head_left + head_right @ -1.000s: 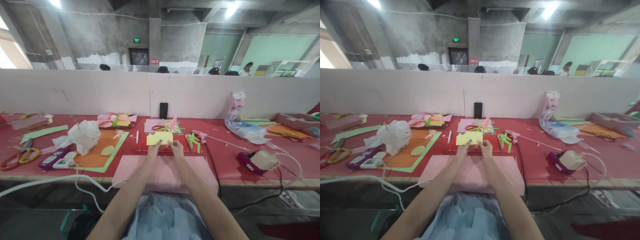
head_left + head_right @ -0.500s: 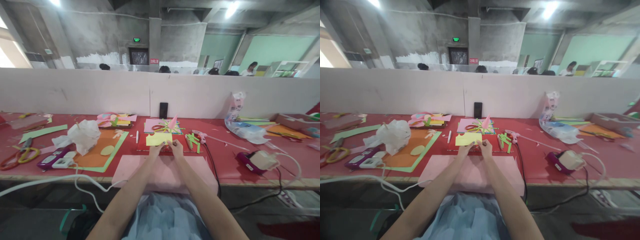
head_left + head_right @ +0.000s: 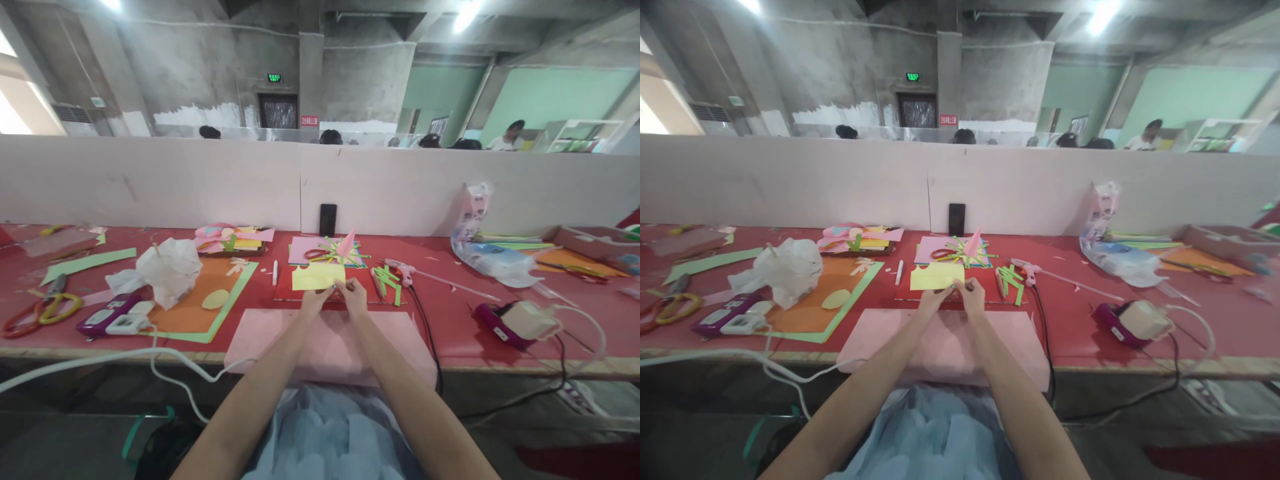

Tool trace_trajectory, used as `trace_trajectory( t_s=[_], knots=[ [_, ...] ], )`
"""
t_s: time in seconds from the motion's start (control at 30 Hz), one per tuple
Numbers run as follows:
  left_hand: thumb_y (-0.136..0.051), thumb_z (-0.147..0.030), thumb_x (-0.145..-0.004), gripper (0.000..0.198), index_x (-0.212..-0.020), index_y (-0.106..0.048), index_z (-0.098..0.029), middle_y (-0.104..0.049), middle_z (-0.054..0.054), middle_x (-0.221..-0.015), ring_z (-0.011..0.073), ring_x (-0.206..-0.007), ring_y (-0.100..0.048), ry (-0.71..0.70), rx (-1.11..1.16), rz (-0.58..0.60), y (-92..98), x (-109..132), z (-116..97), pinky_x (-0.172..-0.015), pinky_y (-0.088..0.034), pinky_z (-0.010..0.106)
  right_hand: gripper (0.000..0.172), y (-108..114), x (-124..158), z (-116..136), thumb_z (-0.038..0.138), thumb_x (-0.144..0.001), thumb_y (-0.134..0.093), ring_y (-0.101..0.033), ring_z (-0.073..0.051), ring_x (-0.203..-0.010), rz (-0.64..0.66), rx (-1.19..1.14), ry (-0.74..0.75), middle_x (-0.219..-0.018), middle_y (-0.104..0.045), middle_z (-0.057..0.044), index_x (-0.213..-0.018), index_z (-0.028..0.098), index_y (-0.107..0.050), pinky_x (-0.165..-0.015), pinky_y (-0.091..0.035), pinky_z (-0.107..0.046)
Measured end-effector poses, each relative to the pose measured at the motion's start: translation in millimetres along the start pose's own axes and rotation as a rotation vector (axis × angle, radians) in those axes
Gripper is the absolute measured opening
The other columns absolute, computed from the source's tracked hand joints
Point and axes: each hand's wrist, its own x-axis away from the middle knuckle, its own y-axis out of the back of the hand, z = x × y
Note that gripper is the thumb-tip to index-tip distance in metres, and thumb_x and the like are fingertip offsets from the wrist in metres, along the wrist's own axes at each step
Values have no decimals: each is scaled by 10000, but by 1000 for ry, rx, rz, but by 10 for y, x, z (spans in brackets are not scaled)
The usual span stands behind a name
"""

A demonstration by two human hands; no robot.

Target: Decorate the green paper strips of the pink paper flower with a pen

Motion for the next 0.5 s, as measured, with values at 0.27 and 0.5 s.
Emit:
trace_trajectory(
  t_s=[0.27, 0.5],
  knots=[
    [-519, -293, -876, 254, -1094, -541, -163, -554, 78, -1114, 187, -939, -569, -22, -22, 11, 13, -28, 43, -794, -489, 384, 355, -9, 20, 49, 485, -608, -699, -522, -113, -501, 14, -11, 2, -525, -572, 46, -607, 198, -491, -520, -431, -238],
    [-519, -295, -877, 259, -1100, -538, -167, -553, 78, -1115, 186, -935, -571, -24, 79, -72, 12, -29, 56, -786, -493, 379, 362, -4, 28, 36, 503, -601, -696, -531, -120, -483, 35, -13, -11, -514, -584, 36, -617, 201, -497, -504, -442, -245]
  ],
)
